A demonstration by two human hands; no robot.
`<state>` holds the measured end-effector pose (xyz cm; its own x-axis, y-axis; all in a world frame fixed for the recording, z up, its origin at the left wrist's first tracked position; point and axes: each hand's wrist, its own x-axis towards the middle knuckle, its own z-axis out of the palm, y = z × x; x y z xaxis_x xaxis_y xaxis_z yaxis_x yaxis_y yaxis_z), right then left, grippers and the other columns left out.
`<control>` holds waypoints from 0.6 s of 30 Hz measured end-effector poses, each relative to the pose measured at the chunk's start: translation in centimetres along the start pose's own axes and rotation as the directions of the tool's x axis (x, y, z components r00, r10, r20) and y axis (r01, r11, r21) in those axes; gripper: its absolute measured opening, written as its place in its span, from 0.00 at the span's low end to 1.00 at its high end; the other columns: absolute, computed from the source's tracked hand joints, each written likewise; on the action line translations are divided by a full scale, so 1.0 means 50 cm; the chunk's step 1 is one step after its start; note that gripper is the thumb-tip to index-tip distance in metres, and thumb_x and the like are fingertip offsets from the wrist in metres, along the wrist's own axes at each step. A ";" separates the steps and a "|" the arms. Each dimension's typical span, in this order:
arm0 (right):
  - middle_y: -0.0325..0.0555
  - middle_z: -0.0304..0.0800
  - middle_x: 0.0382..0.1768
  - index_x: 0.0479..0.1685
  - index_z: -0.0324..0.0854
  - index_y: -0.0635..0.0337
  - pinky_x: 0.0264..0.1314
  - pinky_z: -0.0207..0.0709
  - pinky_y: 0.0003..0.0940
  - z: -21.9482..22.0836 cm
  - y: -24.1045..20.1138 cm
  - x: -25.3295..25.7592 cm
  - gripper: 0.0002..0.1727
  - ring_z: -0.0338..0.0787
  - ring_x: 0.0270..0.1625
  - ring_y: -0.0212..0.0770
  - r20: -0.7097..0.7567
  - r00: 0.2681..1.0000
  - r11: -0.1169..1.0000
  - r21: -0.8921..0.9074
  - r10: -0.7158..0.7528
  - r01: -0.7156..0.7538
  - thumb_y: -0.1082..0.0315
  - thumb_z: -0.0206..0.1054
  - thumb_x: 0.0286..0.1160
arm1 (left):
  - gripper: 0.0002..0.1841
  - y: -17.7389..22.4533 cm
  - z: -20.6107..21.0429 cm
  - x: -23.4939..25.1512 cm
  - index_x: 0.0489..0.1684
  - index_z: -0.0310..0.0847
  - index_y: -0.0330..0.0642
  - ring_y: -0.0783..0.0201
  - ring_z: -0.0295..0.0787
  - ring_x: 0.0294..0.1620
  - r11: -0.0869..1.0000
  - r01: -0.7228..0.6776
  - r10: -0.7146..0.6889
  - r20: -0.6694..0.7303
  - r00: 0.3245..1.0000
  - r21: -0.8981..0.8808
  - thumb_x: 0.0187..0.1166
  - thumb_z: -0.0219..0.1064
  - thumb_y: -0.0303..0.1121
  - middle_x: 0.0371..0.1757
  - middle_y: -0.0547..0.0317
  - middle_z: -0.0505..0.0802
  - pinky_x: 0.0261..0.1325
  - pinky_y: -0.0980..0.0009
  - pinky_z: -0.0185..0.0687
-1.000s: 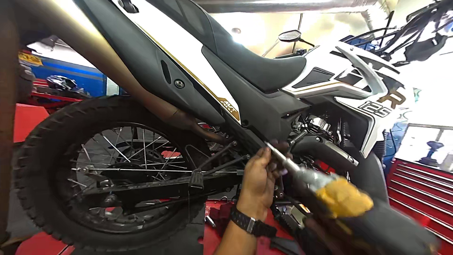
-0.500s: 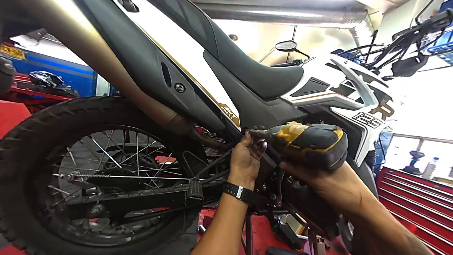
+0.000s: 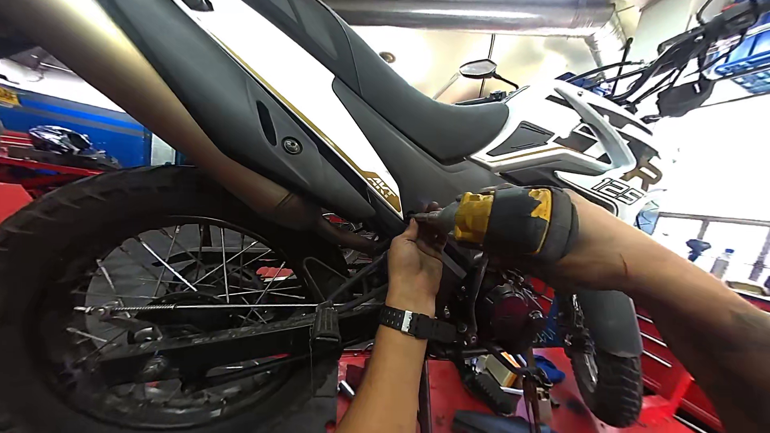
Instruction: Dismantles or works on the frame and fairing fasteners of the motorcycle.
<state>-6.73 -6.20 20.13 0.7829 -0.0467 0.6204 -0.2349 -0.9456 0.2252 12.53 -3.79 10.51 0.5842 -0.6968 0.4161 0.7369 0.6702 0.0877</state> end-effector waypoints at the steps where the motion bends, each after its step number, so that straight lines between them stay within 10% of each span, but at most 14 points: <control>1: 0.26 0.90 0.35 0.42 0.86 0.38 0.45 0.85 0.36 0.002 0.002 0.001 0.16 0.90 0.42 0.26 0.006 1.000 1.000 0.002 0.012 -0.012 0.50 0.79 0.54 | 0.18 0.001 0.001 0.000 0.56 0.81 0.32 0.56 0.92 0.47 1.000 0.006 -0.006 -0.003 1.000 0.003 0.94 0.48 0.37 0.47 0.47 0.92 0.56 0.63 0.88; 10: 0.32 0.93 0.45 0.55 0.85 0.39 0.54 0.86 0.49 0.019 -0.017 0.008 0.27 0.91 0.51 0.33 0.006 0.991 0.984 0.119 0.133 -0.133 0.42 0.82 0.55 | 0.15 -0.001 0.008 0.010 0.52 0.77 0.38 0.58 0.89 0.39 0.988 -0.021 0.030 -0.060 0.998 0.151 0.92 0.48 0.38 0.40 0.51 0.89 0.47 0.60 0.88; 18: 0.49 0.92 0.52 0.79 0.72 0.46 0.48 0.85 0.62 0.041 -0.039 -0.012 0.46 0.91 0.55 0.53 -0.043 0.974 0.961 0.175 0.224 -0.213 0.51 0.86 0.51 | 0.13 0.000 -0.010 -0.024 0.54 0.72 0.47 0.64 0.85 0.52 0.863 -0.122 0.073 0.119 0.990 0.490 0.91 0.42 0.37 0.48 0.59 0.86 0.57 0.58 0.84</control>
<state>-5.56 -4.96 17.78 0.6848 -0.2433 0.6869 -0.2921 -0.9552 -0.0472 11.98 -3.09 9.54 0.5920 -0.6109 0.5257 0.3983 0.7888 0.4681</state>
